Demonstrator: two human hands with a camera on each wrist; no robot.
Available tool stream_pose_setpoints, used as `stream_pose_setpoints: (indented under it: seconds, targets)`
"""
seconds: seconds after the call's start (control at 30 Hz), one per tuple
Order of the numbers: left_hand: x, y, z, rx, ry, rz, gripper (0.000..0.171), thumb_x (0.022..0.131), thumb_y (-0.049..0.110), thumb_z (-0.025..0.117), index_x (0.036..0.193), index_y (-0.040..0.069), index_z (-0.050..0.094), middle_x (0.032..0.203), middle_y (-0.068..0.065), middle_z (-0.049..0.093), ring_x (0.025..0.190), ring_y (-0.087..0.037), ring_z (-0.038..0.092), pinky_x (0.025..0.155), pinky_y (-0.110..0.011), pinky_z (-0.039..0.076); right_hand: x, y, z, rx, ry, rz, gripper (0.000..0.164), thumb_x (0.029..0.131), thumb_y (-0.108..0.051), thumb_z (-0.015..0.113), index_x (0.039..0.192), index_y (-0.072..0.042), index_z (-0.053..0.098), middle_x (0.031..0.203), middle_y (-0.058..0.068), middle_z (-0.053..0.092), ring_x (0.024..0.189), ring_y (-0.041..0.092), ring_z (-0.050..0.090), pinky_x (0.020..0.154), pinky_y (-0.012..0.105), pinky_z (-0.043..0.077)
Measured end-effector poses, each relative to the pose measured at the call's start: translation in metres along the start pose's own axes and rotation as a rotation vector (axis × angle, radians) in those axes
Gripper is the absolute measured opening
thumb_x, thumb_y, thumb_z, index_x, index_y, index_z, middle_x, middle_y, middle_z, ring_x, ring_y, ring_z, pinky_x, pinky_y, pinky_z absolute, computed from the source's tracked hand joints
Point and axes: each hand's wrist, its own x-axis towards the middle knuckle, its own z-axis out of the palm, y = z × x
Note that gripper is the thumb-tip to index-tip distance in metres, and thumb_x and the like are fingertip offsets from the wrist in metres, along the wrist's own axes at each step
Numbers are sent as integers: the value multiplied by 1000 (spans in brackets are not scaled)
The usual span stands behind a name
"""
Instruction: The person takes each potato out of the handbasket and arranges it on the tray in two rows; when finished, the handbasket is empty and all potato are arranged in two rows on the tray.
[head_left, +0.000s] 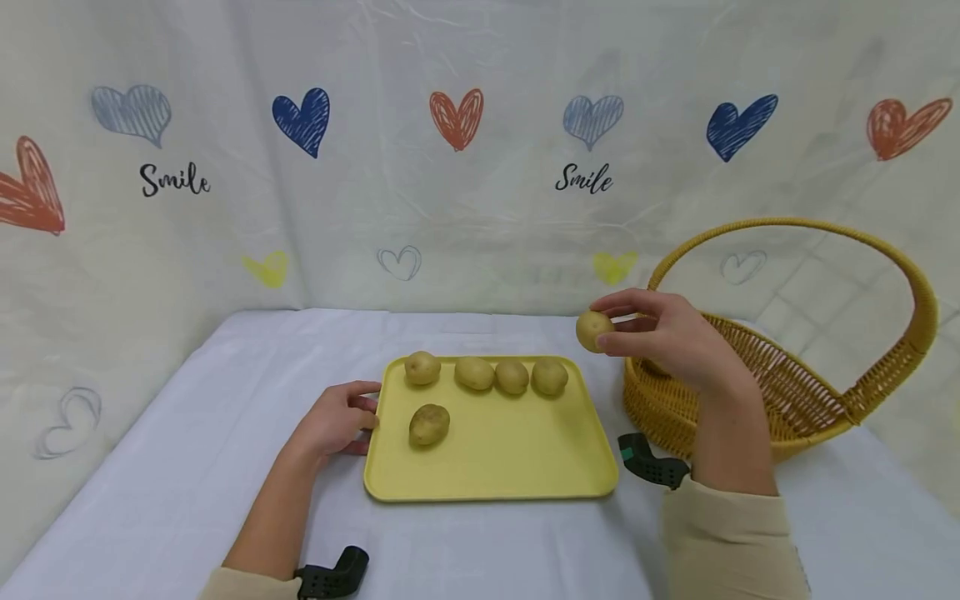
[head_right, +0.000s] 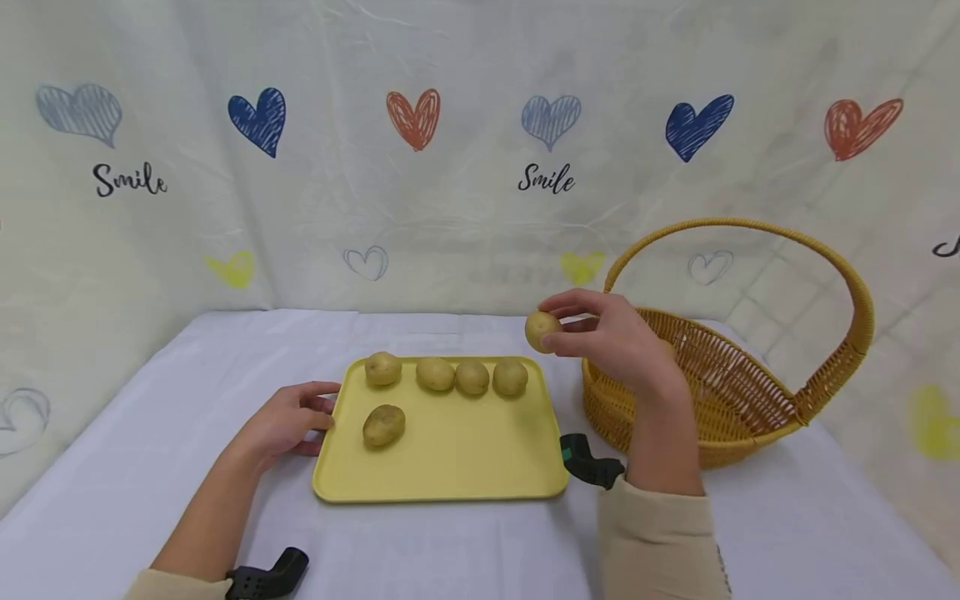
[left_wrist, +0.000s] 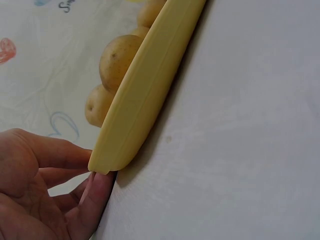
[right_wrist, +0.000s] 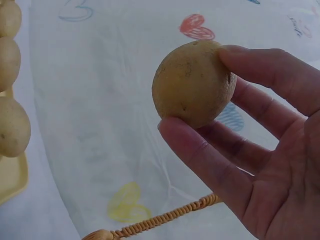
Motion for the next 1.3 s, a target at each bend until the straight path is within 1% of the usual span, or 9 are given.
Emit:
stream_pose_setpoints:
  seconds: [0.13, 0.27, 0.4, 0.5, 0.6, 0.73, 0.97, 1.2, 1.3]
  targets:
    - [0, 1, 2, -4, -2, 1, 61, 91, -5, 59, 151, 5, 49, 120, -15, 56, 93, -22, 61, 67, -35, 61, -2, -1, 3, -10, -9, -3, 46, 94, -36, 76, 135, -18, 65, 128, 6, 67, 114, 15, 67, 91, 25, 55]
    - [1, 0, 3, -7, 2, 0, 61, 92, -5, 59, 151, 5, 49, 120, -15, 56, 92, -22, 61, 67, -35, 61, 3, -4, 11, 8, -35, -53, 43, 94, -31, 77, 132, -16, 66, 132, 6, 64, 118, 22, 66, 93, 27, 55]
    - [1, -2, 3, -8, 5, 0, 62, 91, -5, 59, 152, 5, 49, 120, -14, 56, 92, -21, 61, 67, -35, 61, 9, -9, 25, 19, -71, -91, 40, 92, -25, 78, 129, -14, 69, 135, 7, 64, 120, 27, 65, 97, 36, 55]
    - [1, -2, 4, -8, 7, 1, 62, 91, -4, 59, 152, 5, 49, 120, -14, 56, 92, -21, 61, 67, -35, 61, 10, -12, 33, 8, -78, -102, 39, 91, -25, 80, 127, -15, 70, 135, 6, 65, 119, 27, 66, 99, 42, 53]
    - [2, -2, 4, -10, 9, 2, 63, 90, -4, 60, 151, 5, 49, 120, -14, 56, 92, -21, 61, 67, -35, 61, 13, -14, 38, 4, -81, -105, 39, 90, -26, 81, 127, -16, 71, 135, 6, 66, 119, 26, 66, 99, 44, 53]
    - [2, -2, 3, -4, 15, -1, 62, 91, -4, 60, 151, 6, 49, 121, -14, 56, 93, -22, 61, 67, -35, 61, 19, -14, 47, 21, -90, -120, 38, 89, -21, 81, 126, -16, 71, 134, 6, 66, 118, 26, 66, 98, 43, 53]
    - [2, -1, 6, -5, 14, -13, 62, 92, -4, 60, 152, 6, 50, 122, -14, 56, 94, -22, 61, 68, -35, 61, 27, -9, 61, 37, -150, -165, 35, 90, -18, 79, 124, -16, 72, 133, 5, 67, 117, 26, 67, 96, 41, 55]
    - [2, 0, 5, 11, 11, -14, 62, 93, -3, 60, 153, 7, 48, 124, -15, 55, 96, -23, 60, 69, -35, 61, 31, -13, 76, 67, -174, -128, 34, 87, -16, 80, 121, -21, 74, 129, 0, 69, 114, 23, 68, 89, 39, 57]
    - [1, 0, 4, 22, 14, -15, 62, 93, -2, 60, 153, 6, 48, 125, -16, 55, 96, -24, 61, 69, -35, 61, 36, -14, 84, 83, -197, -126, 34, 86, -16, 80, 120, -19, 75, 128, 2, 69, 112, 23, 68, 87, 37, 57]
